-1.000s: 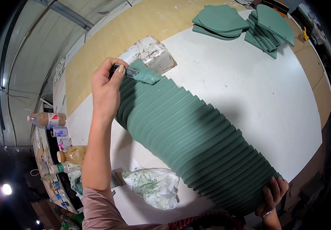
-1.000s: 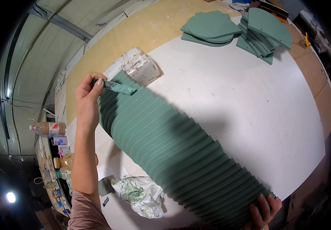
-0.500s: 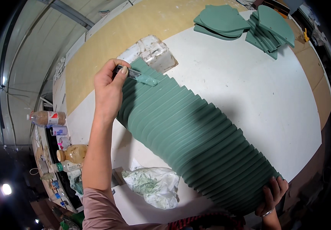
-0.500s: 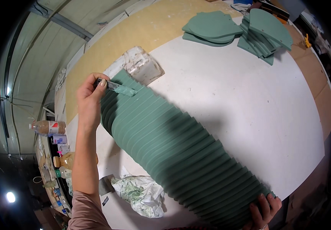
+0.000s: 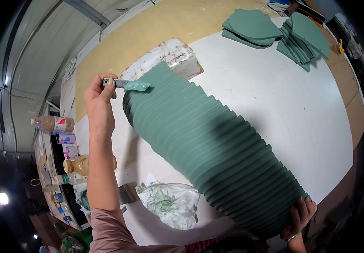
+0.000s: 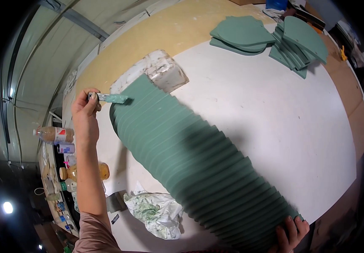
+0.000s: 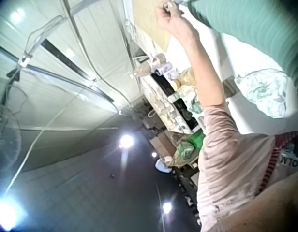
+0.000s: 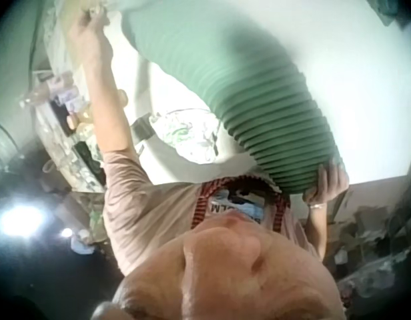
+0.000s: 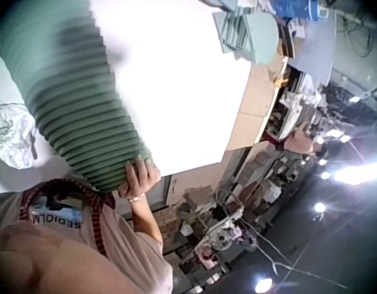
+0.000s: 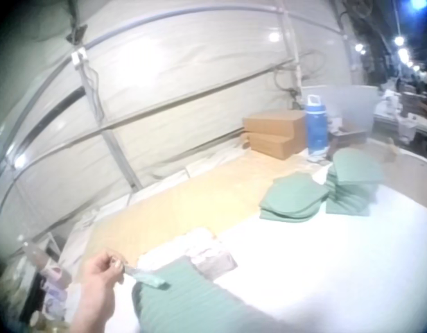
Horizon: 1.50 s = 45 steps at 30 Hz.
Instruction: The person applies a liquid to the edges of a stack of green foam components using a small tool and wipes the top of the stack with a cloth.
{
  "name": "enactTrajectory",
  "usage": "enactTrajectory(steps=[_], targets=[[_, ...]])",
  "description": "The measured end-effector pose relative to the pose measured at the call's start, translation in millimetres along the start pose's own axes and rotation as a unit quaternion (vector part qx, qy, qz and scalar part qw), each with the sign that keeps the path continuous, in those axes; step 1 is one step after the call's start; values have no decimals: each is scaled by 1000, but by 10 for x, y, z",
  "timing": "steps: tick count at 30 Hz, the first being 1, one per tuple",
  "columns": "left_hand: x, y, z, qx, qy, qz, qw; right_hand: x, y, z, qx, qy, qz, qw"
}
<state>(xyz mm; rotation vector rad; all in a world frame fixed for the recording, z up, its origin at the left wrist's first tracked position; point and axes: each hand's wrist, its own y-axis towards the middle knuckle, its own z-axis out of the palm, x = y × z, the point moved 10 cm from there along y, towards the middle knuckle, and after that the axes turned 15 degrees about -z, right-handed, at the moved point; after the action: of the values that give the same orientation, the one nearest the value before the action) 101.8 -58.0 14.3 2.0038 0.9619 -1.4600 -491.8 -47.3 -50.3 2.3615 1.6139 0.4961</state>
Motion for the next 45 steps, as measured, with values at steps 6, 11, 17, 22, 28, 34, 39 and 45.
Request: enactTrajectory(steps=[6, 11, 17, 22, 28, 34, 39, 45], targets=[[50, 64, 233, 16, -7, -4, 1000, 3, 7, -2, 2, 3, 0, 1000], [-55, 174, 543, 40, 17, 22, 999, -12, -26, 5, 3, 11, 10, 1000], [-154, 193, 649, 39, 58, 36, 997, -3, -25, -5, -4, 17, 7, 1000], [-164, 221, 652, 30, 67, 54, 996, -11, -37, 2, 4, 11, 14, 1000], [-194, 207, 671, 30, 88, 50, 994, -16, -48, 7, 12, 12, 16, 1000], [-172, 198, 668, 32, 85, 42, 995, -6, -43, -1, 4, 6, 12, 1000], [-174, 192, 627, 22, 77, 55, 995, -15, -40, 3, 13, 5, 23, 1000], [-109, 265, 502, 3, 54, 21, 998, -16, -34, -8, -2, 10, 19, 1000]])
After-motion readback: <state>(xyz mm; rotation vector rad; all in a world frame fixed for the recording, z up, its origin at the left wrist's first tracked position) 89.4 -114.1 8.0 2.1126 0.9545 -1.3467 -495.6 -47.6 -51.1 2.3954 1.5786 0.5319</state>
